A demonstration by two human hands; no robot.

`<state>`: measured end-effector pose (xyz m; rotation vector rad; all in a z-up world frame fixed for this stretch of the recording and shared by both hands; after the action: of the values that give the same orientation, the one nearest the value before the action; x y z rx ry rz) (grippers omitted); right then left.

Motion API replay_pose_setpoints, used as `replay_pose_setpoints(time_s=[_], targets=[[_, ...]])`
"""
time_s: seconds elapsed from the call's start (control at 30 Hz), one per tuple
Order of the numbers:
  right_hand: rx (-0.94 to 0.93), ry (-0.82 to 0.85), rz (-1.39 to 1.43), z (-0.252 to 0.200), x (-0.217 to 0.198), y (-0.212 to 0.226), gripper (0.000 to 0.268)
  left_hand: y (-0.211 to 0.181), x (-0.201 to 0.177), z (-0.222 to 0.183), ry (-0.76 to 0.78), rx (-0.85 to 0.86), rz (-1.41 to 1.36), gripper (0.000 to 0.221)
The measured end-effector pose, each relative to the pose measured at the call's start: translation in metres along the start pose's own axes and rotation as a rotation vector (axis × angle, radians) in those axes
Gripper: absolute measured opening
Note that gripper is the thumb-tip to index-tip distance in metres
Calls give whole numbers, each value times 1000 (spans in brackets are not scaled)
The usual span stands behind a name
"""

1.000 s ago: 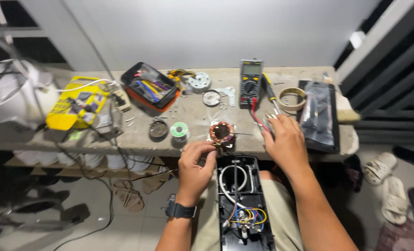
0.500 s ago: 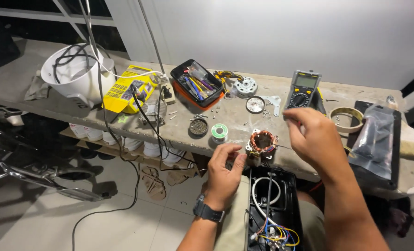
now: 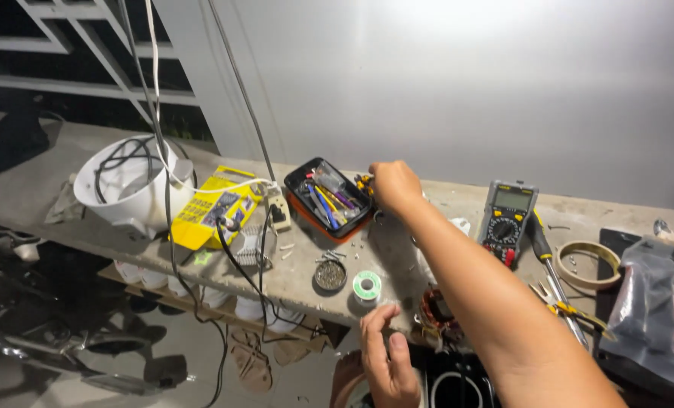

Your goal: Wiring and preparing a motor stator for assembly into an electronic device using pliers and a screwdriver.

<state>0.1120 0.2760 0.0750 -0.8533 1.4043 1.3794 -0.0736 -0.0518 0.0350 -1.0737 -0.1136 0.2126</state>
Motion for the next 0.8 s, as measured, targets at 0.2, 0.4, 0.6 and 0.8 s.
replay_pose_setpoints(time_s=[0.2, 0.4, 0.6, 0.8], targets=[[0, -119, 89, 9, 16, -13, 30, 8, 8, 0, -37, 114, -48, 51], [-236, -534, 131, -23, -34, -25, 25, 5, 4, 0, 18, 67, 11, 48], [56, -703, 752, -172, -157, -71, 38, 2, -3, 0, 68, 134, -32, 33], [266, -463, 1519, -351, -98, -152, 36, -9, -3, 0, 56, 229, -35, 23]])
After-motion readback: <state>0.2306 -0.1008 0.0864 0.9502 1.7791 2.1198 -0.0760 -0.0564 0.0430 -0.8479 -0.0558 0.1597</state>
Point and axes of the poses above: each hand's wrist, its own z-axis towards the middle knuckle, its own x-axis out of the palm, y = z × x, the point moved 7 cm from there along z, towards the middle knuckle, and after that the axes turned 3 degrees about z, right-handed, at the moved point
